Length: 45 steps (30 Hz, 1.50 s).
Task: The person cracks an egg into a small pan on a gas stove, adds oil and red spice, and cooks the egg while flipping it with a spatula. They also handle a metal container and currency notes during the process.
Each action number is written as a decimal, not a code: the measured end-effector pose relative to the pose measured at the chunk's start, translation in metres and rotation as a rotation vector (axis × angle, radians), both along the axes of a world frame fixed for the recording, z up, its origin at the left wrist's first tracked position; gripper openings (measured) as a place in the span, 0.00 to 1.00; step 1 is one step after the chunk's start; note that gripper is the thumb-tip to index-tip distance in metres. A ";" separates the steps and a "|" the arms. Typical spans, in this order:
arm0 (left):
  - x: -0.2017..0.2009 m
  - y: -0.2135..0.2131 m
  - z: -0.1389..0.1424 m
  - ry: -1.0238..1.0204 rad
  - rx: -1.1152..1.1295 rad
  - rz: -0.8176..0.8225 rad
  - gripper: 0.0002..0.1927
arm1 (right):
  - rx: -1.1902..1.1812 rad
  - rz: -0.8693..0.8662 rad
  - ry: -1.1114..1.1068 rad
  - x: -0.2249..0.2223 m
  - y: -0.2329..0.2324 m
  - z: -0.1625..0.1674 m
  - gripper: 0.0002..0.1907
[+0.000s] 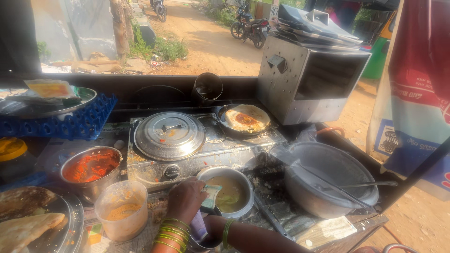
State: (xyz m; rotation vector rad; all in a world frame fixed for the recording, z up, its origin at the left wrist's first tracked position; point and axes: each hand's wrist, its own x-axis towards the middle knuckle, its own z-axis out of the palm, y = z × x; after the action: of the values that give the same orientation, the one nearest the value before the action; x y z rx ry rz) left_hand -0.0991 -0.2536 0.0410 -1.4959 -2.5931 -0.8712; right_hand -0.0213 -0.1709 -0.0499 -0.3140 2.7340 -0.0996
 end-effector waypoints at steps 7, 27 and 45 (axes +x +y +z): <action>-0.033 -0.018 -0.019 -0.182 0.058 0.158 0.21 | 0.090 0.043 -0.003 -0.024 -0.004 0.008 0.04; -0.035 -0.038 -0.048 -1.112 0.942 0.120 0.14 | -1.697 -0.814 0.176 0.026 0.010 0.099 0.14; -0.030 -0.136 -0.049 -1.150 0.915 0.396 0.17 | -2.614 -1.038 -0.470 0.036 -0.006 0.088 0.30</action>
State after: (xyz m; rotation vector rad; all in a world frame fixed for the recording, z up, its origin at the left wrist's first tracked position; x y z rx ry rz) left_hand -0.1294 -0.3894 -0.0076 -0.1688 -2.0542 -2.8222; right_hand 0.0148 -0.1767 0.0383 0.4975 0.3531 -2.9337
